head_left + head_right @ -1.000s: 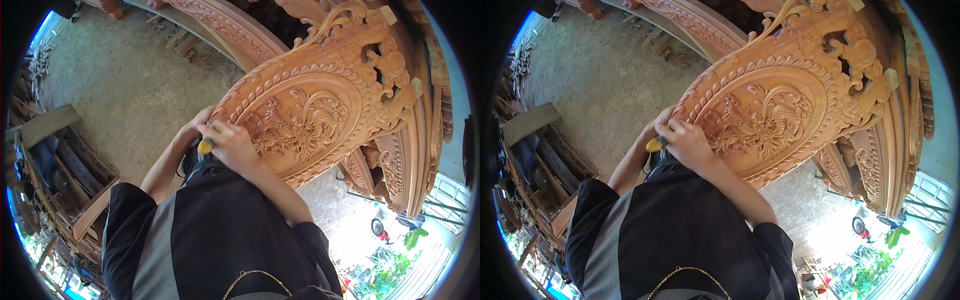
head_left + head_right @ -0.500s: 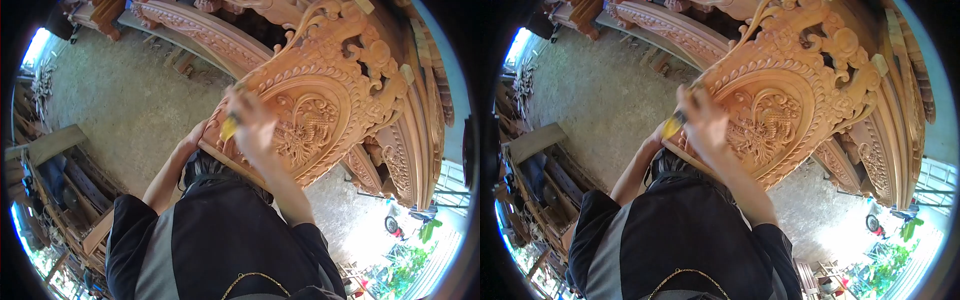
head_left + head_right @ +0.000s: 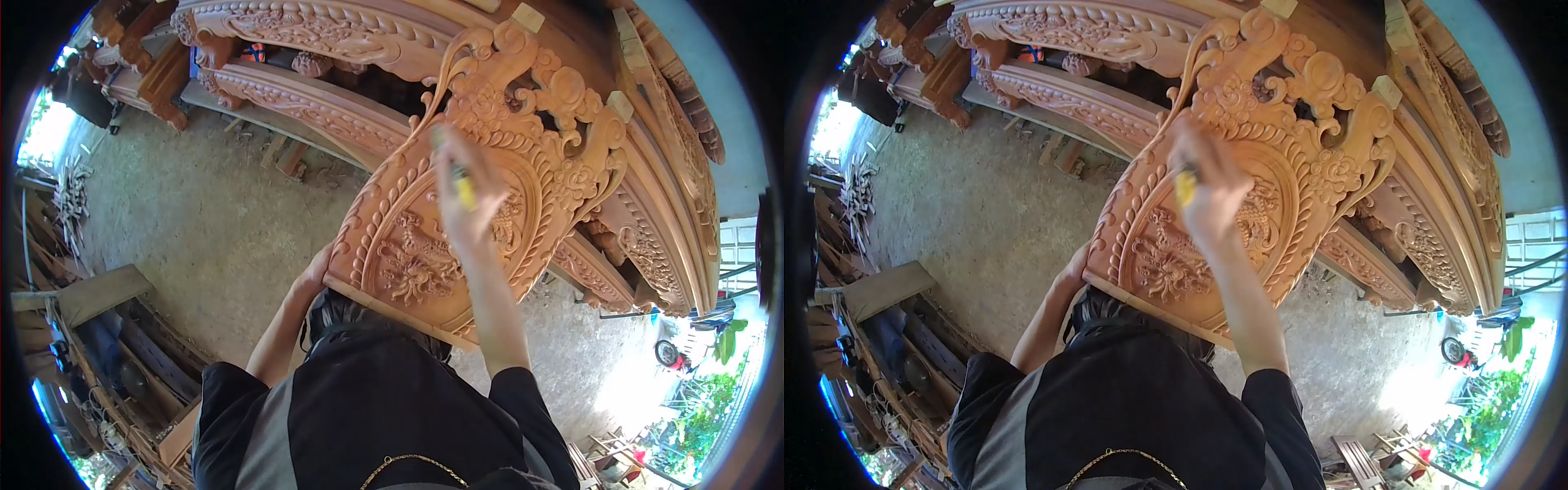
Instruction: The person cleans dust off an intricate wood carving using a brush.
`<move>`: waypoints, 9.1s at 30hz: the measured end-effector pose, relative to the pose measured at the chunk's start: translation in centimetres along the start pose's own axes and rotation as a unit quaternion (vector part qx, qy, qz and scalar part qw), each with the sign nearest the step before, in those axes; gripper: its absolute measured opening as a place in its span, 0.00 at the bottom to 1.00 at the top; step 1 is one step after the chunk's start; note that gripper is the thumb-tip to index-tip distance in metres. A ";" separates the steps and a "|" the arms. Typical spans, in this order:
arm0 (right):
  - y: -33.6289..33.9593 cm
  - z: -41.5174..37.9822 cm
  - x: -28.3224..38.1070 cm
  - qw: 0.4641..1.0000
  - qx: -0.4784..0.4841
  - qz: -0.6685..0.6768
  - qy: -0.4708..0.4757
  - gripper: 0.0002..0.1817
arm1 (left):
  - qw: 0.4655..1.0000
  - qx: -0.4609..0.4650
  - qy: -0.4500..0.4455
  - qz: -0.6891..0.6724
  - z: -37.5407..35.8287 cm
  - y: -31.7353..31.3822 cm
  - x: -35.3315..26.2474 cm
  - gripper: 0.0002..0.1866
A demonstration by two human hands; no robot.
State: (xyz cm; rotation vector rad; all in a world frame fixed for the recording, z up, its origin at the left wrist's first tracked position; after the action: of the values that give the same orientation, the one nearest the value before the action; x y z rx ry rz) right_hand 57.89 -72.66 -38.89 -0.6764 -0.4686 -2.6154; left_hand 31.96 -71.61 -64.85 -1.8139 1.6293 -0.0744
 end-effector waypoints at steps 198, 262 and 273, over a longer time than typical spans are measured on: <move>6.0 -8.6 -2.4 0.869 -0.063 0.196 -0.449 0.19 | 0.332 -0.377 -0.665 0.553 -34.4 -25.6 2.7 0.24; 25.2 -9.3 -7.7 0.830 -0.041 0.136 -0.539 0.41 | 0.801 -0.239 -0.477 0.273 -14.1 -12.0 -2.2 0.32; 25.6 -6.8 -7.4 0.831 -0.019 0.047 -0.554 0.34 | 0.779 -0.290 -0.475 0.290 -13.7 -12.3 1.4 0.29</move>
State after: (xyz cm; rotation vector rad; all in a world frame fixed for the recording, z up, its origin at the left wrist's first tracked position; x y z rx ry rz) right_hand 72.81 -95.39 -42.80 -2.1463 -0.6455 -1.8701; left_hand 36.30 -79.24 -48.61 -1.2184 1.3743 1.5150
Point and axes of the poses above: each hand's wrist, its own z-axis towards the middle knuckle, its own y-axis out of the back of the hand, x = y × z, the point moved 2 cm from there along z, towards the middle knuckle, and after that the axes turned 10 degrees about -x, right-handed, at the moved point
